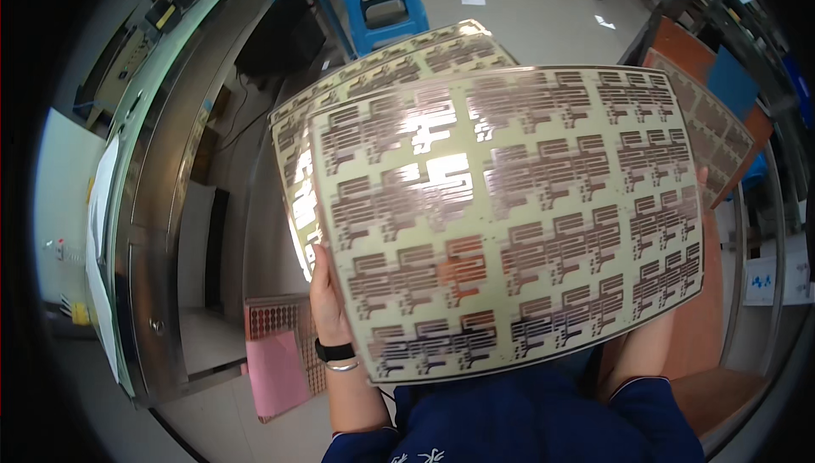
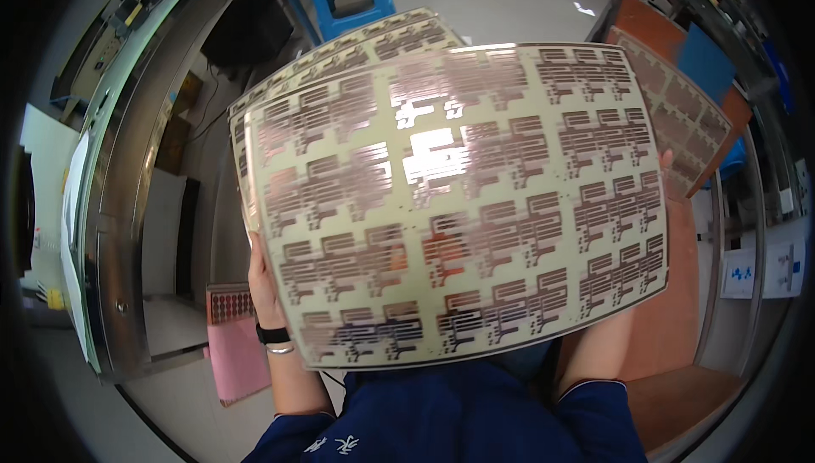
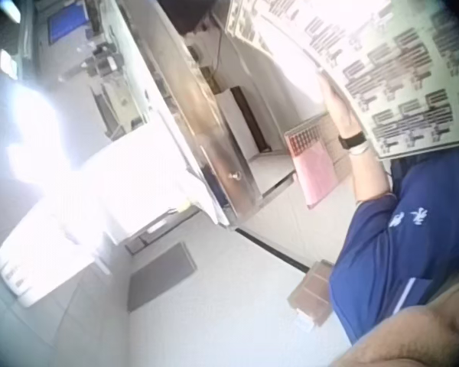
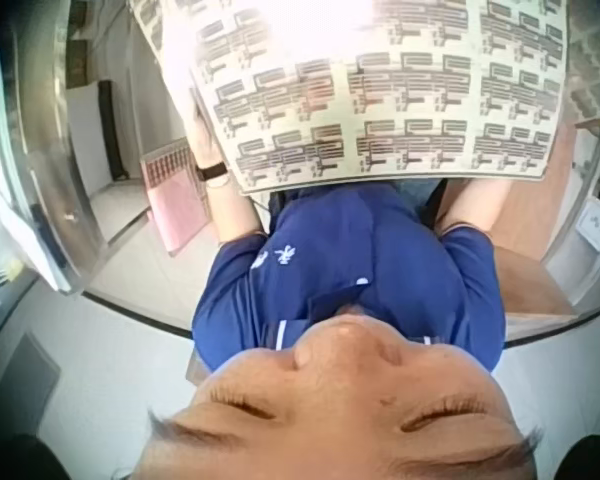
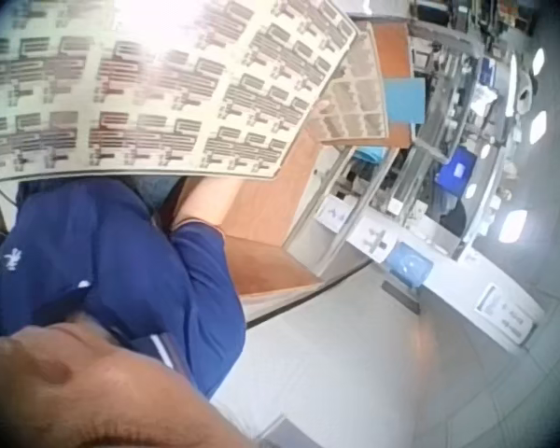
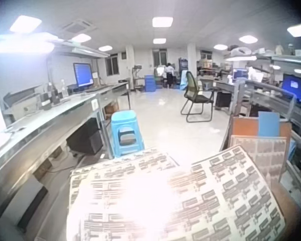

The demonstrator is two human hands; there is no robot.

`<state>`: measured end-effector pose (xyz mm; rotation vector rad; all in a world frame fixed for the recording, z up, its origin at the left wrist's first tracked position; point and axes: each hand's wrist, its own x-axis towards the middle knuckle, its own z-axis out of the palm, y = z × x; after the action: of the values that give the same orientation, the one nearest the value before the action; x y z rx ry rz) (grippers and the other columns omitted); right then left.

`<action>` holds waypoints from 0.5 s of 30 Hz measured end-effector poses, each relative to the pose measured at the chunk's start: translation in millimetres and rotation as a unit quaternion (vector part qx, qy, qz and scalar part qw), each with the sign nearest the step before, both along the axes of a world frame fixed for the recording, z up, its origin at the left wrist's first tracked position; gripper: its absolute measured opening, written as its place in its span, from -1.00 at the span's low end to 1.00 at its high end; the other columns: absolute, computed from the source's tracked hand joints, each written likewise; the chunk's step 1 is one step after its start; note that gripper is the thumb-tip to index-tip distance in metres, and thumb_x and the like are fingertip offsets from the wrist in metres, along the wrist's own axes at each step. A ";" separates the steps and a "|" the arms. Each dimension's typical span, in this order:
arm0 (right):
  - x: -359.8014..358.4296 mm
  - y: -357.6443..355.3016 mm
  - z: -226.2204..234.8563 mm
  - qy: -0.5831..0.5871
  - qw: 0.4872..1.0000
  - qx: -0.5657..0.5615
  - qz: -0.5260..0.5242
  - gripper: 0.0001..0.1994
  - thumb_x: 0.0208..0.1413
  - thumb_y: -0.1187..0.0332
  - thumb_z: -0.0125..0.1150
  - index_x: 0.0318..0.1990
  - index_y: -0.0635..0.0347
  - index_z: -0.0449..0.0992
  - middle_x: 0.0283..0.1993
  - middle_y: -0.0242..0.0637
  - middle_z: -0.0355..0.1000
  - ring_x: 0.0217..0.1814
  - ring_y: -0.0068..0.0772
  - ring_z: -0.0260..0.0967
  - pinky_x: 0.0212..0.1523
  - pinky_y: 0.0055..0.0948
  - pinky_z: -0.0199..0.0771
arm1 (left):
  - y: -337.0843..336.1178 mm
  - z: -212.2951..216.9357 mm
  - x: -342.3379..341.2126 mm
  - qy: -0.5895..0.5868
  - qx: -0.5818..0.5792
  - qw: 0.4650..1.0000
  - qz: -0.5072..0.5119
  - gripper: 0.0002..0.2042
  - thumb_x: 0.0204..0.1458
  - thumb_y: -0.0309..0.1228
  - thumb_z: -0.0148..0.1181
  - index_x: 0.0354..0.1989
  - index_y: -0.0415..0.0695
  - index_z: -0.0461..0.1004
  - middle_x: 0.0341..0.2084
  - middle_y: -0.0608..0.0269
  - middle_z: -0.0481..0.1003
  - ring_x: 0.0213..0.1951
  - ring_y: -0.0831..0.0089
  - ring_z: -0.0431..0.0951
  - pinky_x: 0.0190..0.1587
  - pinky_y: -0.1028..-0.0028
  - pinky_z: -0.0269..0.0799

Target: Manually inspecting large circuit board panels and placing them into a storage rack.

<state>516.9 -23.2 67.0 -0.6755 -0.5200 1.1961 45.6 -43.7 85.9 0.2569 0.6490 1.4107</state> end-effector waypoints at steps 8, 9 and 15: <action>18.8 -55.7 -21.9 0.042 0.999 -0.012 0.006 -0.67 0.27 0.24 -0.20 0.08 0.19 0.29 0.07 -0.26 0.32 0.12 -0.32 0.24 0.13 -0.30 0.25 | -11.6 -6.3 13.8 0.003 -0.003 0.999 0.039 -0.70 0.20 -0.41 -0.14 0.10 -0.15 0.18 -0.05 0.16 0.40 -0.06 0.44 0.46 -0.04 0.47 0.47; 18.8 -64.3 -25.0 0.044 0.999 -0.008 0.007 -0.67 0.27 0.24 -0.20 0.09 0.19 0.29 0.07 -0.25 0.32 0.13 -0.31 0.24 0.13 -0.30 0.24 | -15.2 -7.5 12.2 0.002 0.008 0.999 0.040 -0.70 0.20 -0.41 -0.14 0.10 -0.15 0.18 -0.06 0.16 0.40 -0.07 0.44 0.46 -0.05 0.47 0.48; 20.1 -107.5 -27.8 0.070 0.995 0.075 -0.009 -0.61 0.29 0.18 -0.29 0.12 0.20 0.26 0.13 -0.22 0.27 0.16 -0.27 0.19 0.18 -0.26 0.19 | -31.9 -6.5 12.3 0.026 0.051 0.996 0.065 -0.70 0.22 -0.39 -0.19 0.10 -0.16 0.16 -0.05 0.17 0.39 -0.05 0.45 0.44 -0.01 0.45 0.44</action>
<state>536.9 -130.7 39.2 -0.4631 -0.4788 1.1657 57.8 -75.6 79.4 0.3382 0.6455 1.5687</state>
